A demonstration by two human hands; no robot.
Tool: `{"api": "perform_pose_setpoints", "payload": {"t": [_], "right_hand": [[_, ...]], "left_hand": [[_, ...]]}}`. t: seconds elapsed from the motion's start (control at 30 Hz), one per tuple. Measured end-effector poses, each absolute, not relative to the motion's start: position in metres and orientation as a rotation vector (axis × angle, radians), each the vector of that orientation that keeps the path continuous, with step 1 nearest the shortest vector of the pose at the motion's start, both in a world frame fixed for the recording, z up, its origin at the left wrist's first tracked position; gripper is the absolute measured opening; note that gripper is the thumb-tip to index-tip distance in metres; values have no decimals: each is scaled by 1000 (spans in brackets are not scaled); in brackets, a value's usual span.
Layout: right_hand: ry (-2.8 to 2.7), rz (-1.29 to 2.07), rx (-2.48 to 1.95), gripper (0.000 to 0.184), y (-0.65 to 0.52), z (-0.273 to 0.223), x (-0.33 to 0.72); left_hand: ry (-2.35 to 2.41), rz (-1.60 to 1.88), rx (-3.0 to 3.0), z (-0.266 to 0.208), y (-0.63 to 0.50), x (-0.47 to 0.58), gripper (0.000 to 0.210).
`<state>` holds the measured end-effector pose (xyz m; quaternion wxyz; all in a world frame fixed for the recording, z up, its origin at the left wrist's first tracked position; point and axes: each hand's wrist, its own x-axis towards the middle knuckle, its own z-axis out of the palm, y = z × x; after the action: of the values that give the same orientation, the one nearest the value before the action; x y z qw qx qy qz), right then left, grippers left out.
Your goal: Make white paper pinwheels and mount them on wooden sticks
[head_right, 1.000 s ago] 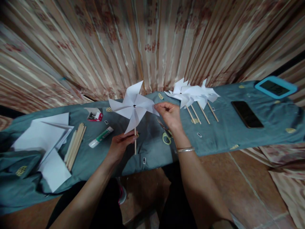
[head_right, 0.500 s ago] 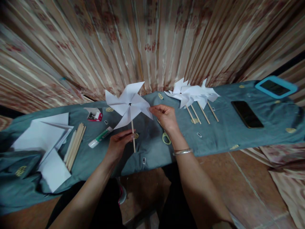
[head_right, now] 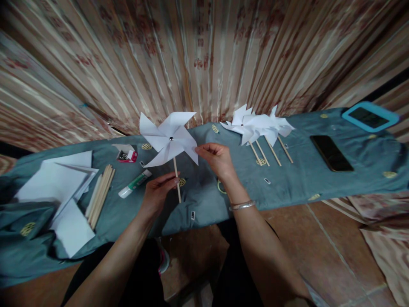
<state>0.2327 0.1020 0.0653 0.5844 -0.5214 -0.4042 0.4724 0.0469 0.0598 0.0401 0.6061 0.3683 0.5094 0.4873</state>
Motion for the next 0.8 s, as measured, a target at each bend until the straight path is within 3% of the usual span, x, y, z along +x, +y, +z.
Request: {"api": "perform_pose_setpoints", "payload": {"t": [0.8], "right_hand": [[-1074, 1212, -1195, 31, 89, 67, 217]], "left_hand": [[1176, 1158, 809, 37, 62, 47, 29]]}}
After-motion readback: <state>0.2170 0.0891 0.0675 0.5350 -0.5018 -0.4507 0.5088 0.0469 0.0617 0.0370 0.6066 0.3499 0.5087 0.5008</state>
